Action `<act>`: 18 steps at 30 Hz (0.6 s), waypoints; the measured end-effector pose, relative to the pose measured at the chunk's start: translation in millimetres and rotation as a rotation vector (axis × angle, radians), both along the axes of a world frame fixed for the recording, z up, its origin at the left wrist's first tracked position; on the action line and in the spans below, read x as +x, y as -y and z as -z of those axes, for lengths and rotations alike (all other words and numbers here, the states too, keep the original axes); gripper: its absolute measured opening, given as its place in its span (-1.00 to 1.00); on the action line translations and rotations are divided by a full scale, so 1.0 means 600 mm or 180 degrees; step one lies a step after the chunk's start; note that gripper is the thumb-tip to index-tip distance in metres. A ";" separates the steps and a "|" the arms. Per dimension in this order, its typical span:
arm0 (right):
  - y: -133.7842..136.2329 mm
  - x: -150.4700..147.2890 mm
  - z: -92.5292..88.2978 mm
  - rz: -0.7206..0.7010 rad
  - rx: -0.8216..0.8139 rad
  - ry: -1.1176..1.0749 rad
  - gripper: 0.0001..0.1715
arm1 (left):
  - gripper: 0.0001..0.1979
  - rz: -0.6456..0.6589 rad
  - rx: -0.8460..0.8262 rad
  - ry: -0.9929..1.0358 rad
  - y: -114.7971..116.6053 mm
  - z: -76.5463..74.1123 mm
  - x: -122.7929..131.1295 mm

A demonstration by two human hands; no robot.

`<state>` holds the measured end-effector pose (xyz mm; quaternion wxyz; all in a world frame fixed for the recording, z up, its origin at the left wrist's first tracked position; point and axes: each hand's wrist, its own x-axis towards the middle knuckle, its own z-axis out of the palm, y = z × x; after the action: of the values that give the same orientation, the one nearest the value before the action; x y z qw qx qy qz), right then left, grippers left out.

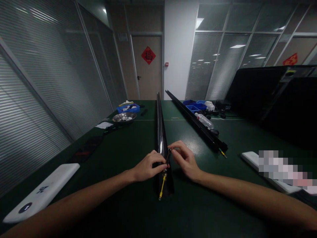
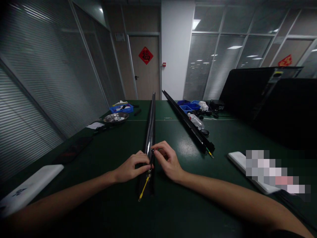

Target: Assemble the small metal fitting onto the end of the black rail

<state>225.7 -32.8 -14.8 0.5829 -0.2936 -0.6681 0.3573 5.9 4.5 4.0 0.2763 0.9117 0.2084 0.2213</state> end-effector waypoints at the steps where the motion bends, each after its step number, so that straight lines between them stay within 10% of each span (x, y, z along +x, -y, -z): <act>1: 0.000 0.000 0.000 -0.0016 -0.0005 -0.0009 -0.81 | -0.78 0.0012 -0.0006 0.0002 0.000 0.000 0.000; 18: 0.000 0.001 0.003 -0.0090 -0.0011 -0.0034 -0.78 | -0.74 -0.0003 -0.0004 -0.0049 0.000 -0.002 0.000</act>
<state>226.4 -32.5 -16.4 0.5809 -0.2833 -0.6684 0.3683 5.6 4.5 5.0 0.2752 0.9131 0.2111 0.2142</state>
